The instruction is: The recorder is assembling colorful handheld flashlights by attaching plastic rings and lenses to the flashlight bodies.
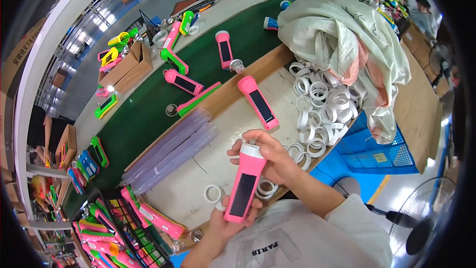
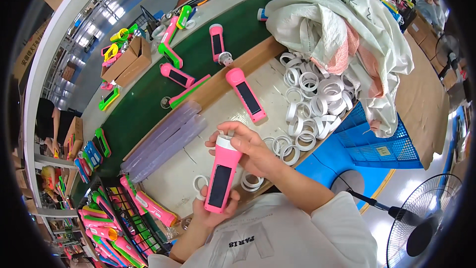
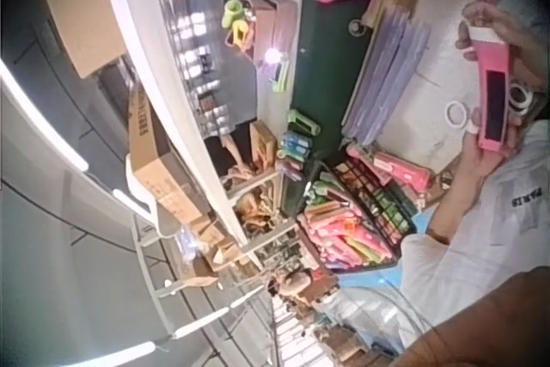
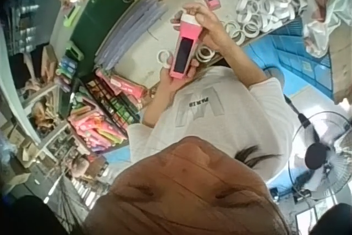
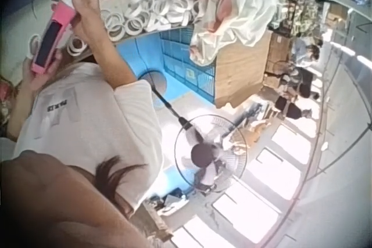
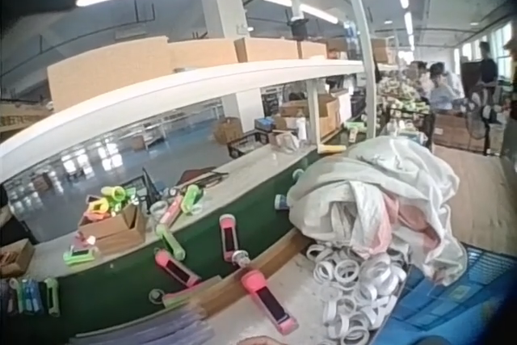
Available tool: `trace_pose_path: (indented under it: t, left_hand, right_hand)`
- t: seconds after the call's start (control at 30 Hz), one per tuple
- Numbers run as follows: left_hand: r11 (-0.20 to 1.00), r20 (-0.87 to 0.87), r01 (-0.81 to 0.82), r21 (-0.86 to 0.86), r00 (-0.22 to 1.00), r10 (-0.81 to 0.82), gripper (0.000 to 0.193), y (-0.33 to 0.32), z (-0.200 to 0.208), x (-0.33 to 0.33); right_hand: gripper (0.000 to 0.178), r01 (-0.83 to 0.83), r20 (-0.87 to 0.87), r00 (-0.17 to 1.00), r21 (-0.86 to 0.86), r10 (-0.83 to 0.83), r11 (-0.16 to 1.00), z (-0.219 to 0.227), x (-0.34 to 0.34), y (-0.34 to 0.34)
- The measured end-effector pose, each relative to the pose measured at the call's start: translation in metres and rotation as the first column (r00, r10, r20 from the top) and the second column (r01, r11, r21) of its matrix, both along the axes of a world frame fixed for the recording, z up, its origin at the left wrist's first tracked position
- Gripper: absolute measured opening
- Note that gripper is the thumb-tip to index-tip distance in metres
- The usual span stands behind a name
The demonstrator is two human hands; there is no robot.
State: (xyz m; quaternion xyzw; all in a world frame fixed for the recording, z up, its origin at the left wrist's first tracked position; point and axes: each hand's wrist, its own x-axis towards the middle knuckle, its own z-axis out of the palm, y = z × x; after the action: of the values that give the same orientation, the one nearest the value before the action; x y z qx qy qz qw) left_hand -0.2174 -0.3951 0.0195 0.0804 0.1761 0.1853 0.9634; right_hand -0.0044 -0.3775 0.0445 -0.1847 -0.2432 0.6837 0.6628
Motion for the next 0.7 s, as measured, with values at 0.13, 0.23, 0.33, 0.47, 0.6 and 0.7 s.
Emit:
trace_pose_path:
  t: [0.13,0.23,0.33,0.47,0.6,0.7]
  left_hand:
    - [0.891,-0.366,0.237,0.387,0.926,-0.088,0.048,0.013,0.024,0.012]
    - [0.828,-0.568,0.249,0.503,0.817,0.099,0.034,0.007,0.024,0.03]
    - [0.79,-0.643,0.279,0.546,0.744,0.182,0.036,0.008,0.017,0.034]
    - [0.989,0.009,0.092,0.114,0.996,-0.093,0.061,0.025,0.001,0.016]
    - [0.995,0.143,0.074,0.06,0.986,-0.082,0.08,0.028,0.003,0.026]
    - [0.831,-0.387,0.128,0.542,0.915,0.111,0.082,0.042,0.011,0.035]
  right_hand:
    - [0.032,0.08,0.105,0.992,-0.116,-0.068,0.99,-0.005,-0.007,-0.002]
    - [0.026,0.186,0.293,0.95,-0.257,-0.107,0.948,0.003,-0.01,0.004]
    - [0.034,0.206,0.361,0.928,-0.286,-0.094,0.936,-0.004,-0.009,0.009]
    - [0.058,-0.025,-0.083,0.996,-0.154,0.012,0.988,-0.003,0.008,0.009]
    - [0.058,-0.034,-0.066,0.998,-0.17,0.024,0.985,-0.002,0.011,0.013]
    - [0.051,0.112,0.147,0.986,-0.208,-0.082,0.972,-0.007,0.014,0.014]
